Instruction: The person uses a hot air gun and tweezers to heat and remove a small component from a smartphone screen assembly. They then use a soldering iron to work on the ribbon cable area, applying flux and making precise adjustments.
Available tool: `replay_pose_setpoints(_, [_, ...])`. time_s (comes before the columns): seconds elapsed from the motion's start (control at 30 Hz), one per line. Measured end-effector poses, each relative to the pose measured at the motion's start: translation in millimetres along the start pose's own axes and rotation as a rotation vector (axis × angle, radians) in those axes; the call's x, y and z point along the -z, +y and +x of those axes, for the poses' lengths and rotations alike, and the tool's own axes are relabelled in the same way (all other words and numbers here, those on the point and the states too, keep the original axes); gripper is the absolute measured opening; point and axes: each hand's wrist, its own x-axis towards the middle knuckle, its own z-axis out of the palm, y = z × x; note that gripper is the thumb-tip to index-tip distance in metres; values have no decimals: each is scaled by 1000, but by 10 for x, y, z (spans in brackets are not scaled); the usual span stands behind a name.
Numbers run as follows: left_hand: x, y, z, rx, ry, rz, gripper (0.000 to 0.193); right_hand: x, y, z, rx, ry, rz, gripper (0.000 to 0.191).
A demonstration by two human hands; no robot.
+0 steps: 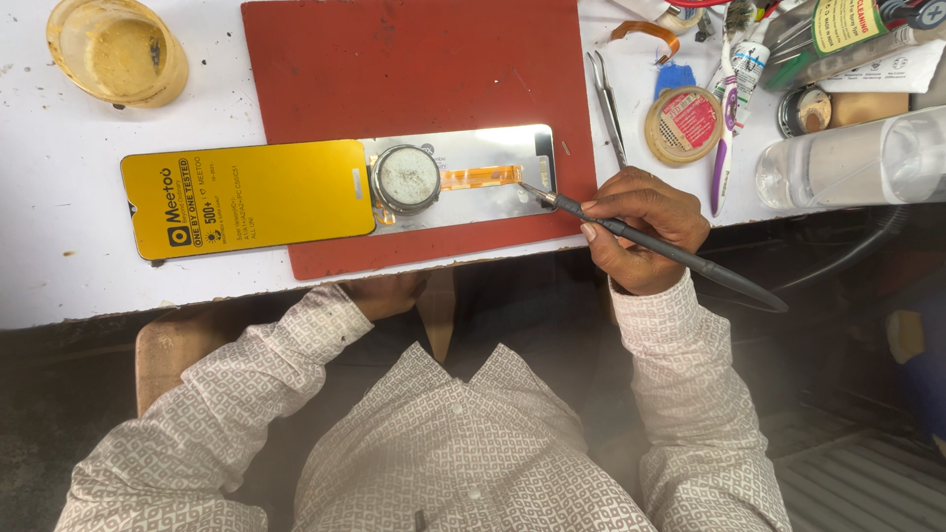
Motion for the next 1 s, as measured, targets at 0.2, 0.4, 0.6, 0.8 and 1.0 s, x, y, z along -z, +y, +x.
replay_pose_setpoints(0.2, [46,1,12,29,-41,-61,38,12,-3,-13,5,12,70,19])
replay_pose_setpoints(0.4, [195,-6,55,46,-66,-98,36,-4,-17,-20,-53,30,31,20])
replay_pose_setpoints(0.6, [213,9,79,68,-113,-122,38,-1,-13,-6,-52,15,21,20])
replay_pose_setpoints(0.8, [159,7,46,53,-68,-82,36,-19,-20,-8,-62,29,16,20])
replay_pose_setpoints(1.0, [24,7,9,35,-45,-57,39,-14,-34,1,-59,20,-4,19])
